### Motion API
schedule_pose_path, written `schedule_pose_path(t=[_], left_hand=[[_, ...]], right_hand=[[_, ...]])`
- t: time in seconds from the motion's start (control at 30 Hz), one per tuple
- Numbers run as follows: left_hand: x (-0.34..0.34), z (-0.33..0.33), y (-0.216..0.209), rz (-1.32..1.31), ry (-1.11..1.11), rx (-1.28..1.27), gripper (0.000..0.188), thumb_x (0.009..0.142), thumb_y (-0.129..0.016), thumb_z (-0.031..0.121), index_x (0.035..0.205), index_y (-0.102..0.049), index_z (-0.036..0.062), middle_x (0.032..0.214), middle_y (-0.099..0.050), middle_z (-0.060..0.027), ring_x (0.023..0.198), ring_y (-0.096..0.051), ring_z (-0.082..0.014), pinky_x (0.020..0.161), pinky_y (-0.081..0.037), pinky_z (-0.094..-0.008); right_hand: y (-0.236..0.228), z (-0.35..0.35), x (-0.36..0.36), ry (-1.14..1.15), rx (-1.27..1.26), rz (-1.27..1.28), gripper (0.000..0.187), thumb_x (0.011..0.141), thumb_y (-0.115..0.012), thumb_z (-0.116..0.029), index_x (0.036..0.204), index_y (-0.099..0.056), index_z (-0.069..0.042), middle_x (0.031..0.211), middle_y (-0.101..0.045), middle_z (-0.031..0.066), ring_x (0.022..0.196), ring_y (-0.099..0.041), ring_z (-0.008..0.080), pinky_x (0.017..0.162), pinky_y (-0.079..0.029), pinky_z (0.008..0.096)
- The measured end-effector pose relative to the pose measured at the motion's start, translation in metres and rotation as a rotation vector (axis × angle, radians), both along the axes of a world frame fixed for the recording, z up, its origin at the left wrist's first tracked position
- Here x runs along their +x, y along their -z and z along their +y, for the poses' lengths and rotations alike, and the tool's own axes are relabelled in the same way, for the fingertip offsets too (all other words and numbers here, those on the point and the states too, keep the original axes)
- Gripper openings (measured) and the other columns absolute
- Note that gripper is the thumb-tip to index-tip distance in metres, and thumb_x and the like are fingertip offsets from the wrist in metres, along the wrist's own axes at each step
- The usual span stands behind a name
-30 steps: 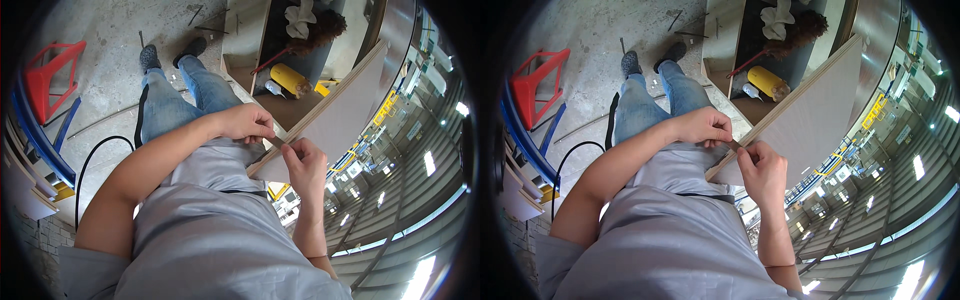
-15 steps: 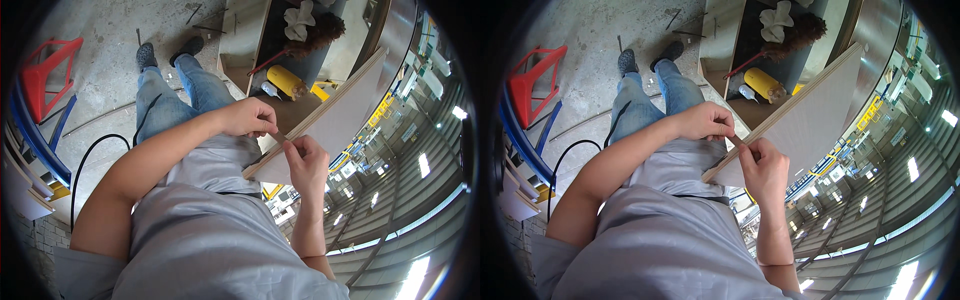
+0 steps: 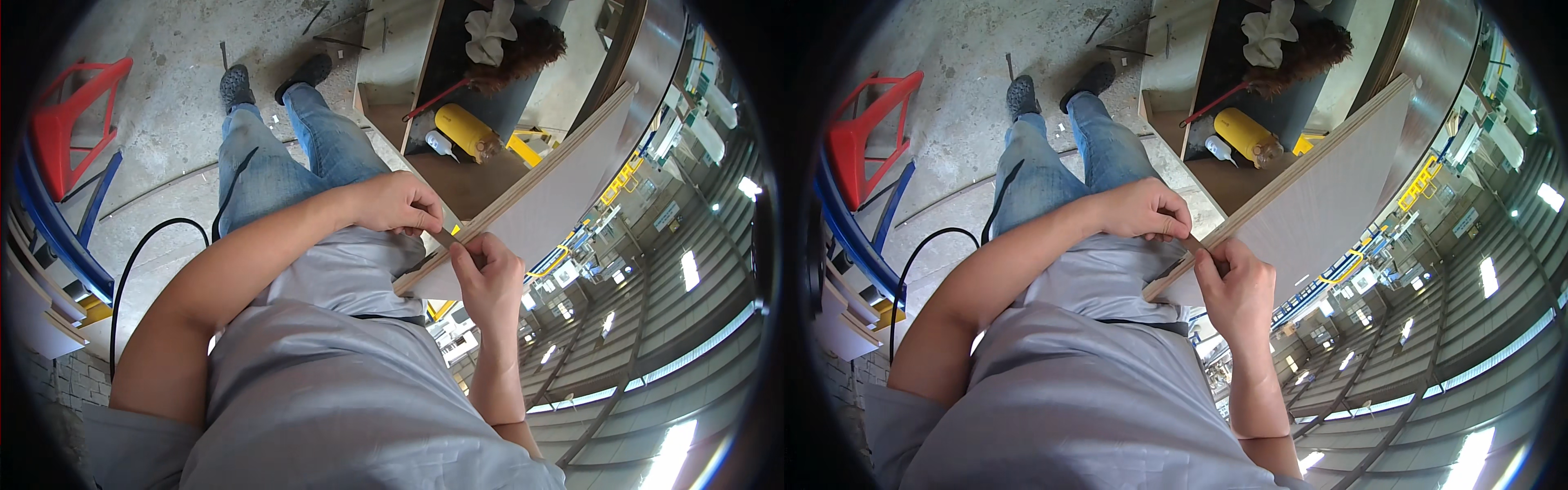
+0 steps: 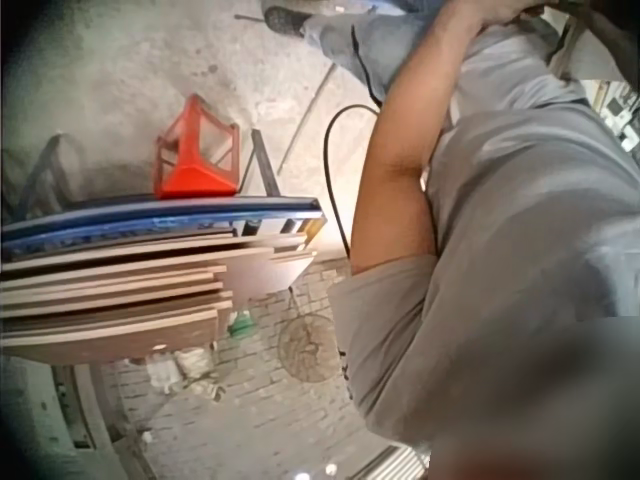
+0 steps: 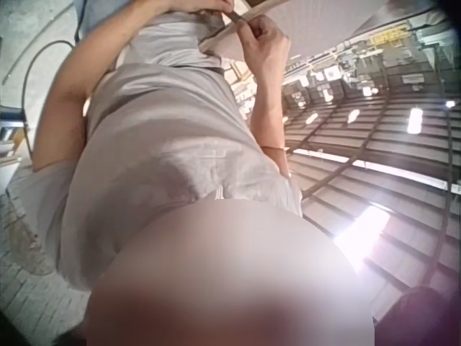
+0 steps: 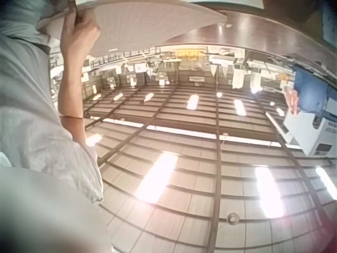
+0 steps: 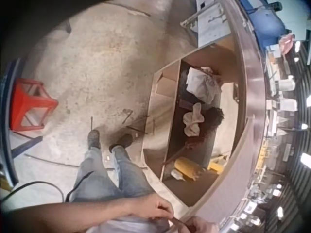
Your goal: Applying and trimming edge banding on a wooden furniture panel.
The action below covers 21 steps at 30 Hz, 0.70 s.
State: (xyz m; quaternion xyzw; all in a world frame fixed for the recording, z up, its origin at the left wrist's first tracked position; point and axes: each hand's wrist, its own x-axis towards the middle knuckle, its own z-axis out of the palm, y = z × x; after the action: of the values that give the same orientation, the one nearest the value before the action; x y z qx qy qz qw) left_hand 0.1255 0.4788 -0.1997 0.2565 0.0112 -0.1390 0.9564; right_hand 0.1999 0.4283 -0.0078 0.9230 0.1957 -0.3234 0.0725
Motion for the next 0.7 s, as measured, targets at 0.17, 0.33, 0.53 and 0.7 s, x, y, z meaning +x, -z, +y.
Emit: schedule_pose_path(t=[0.17,0.33,0.53,0.7], left_hand=[[0.0,0.002,-0.001,-0.01,-0.019,0.048,0.01,0.085,-0.064,0.012,0.086,-0.066,0.002,0.067,-0.059,-0.0002,0.055,-0.051,-0.0052,0.05,-0.042,-0.021],[0.0,0.0,0.0,-0.002,-0.032,0.0,0.011,0.085,-0.064,0.013,0.086,-0.066,0.0015,0.067,-0.06,-0.0006,0.055,-0.051,-0.0057,0.05,-0.043,-0.0211],[-0.002,-0.001,0.001,-0.033,-0.027,0.067,0.011,0.084,-0.065,0.013,0.086,-0.066,0.0022,0.067,-0.061,-0.0005,0.055,-0.051,-0.0056,0.05,-0.042,-0.0212],[-0.001,-0.001,0.002,-0.038,-0.028,0.048,0.01,0.084,-0.065,0.013,0.087,-0.067,0.0031,0.067,-0.061,-0.0001,0.055,-0.051,-0.0053,0.05,-0.042,-0.0214]], right_hand=[[0.001,0.001,-0.001,-0.026,0.018,-0.013,0.02,0.078,-0.068,-0.012,0.07,-0.057,0.003,0.05,-0.051,0.0053,0.046,-0.043,0.0081,0.044,-0.036,0.0258],[0.0,0.006,-0.001,-0.007,-0.013,-0.022,0.019,0.078,-0.067,-0.011,0.07,-0.057,0.003,0.05,-0.051,0.0054,0.046,-0.043,0.0081,0.044,-0.036,0.0261],[0.002,-0.003,-0.002,-0.01,-0.015,-0.006,0.02,0.079,-0.067,-0.012,0.07,-0.057,0.004,0.05,-0.051,0.0056,0.046,-0.043,0.0081,0.044,-0.035,0.0262],[0.002,-0.001,-0.001,-0.024,-0.01,0.006,0.021,0.079,-0.067,-0.012,0.069,-0.056,0.003,0.05,-0.052,0.0062,0.045,-0.044,0.008,0.044,-0.036,0.0266]])
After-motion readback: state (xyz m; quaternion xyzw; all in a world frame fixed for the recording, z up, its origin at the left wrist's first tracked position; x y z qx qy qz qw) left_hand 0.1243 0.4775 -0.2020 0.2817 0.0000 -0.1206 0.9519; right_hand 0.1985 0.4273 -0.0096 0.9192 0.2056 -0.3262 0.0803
